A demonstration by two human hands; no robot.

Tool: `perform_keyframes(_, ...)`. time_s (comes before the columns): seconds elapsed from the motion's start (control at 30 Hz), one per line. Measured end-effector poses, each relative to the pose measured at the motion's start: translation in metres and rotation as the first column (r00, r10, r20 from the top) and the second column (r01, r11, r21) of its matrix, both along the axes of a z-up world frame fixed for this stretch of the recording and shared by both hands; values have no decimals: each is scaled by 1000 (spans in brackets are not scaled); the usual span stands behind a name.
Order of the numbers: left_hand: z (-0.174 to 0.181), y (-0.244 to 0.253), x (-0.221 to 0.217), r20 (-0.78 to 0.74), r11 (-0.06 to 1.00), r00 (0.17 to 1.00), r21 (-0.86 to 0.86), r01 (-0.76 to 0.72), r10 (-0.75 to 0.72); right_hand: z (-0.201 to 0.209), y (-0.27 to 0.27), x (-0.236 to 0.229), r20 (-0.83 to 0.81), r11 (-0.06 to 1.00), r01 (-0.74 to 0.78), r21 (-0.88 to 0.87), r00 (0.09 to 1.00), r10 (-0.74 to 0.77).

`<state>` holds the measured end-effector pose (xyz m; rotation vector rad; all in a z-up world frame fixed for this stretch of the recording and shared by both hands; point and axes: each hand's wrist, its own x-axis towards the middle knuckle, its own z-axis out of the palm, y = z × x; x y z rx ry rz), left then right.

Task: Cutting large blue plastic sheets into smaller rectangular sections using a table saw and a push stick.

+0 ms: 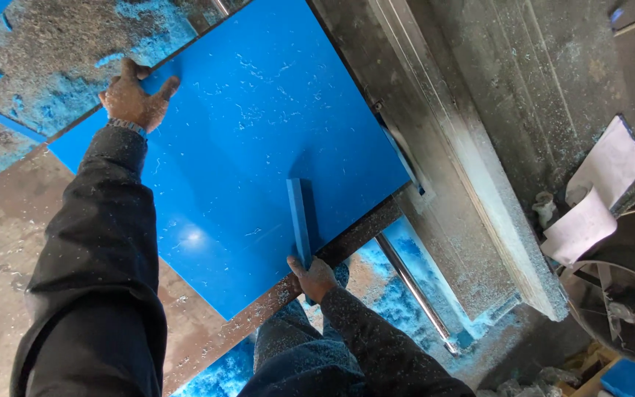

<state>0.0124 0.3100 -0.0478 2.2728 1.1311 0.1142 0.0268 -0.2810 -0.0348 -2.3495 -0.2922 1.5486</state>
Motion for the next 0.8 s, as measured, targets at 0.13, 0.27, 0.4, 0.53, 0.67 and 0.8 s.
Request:
perform_keyframes(0.13, 3, -43, -5, 43, 998, 999, 57, 6, -9, -26, -76, -9, 121, 995, -35, 91, 992, 24)
perform_keyframes(0.27, 22, -93, -5, 39, 998, 998, 33, -51, 50, -9, -134, 30, 495, 977, 5, -214, 863, 104)
perform_keyframes(0.4, 30, -145, -7, 12, 995, 996, 45, -86, 85, 15, -194, 98, 272, 973, -207, -106, 935, 228)
perform_keyframes(0.53, 30, -204, -10, -35, 985, 988, 84, -148, 151, 37, -234, 144, 256, 929, -359, -92, 893, 370)
perform_keyframes(0.67, 18, -262, -11, -111, 968, 971, 164, -191, 211, 37, -296, 168, 352, 878, -475, -59, 813, 463)
perform_keyframes(0.8, 47, -336, -17, -168, 945, 952, 253, -207, 254, 45, -341, 185, 420, 834, -548, 68, 774, 474)
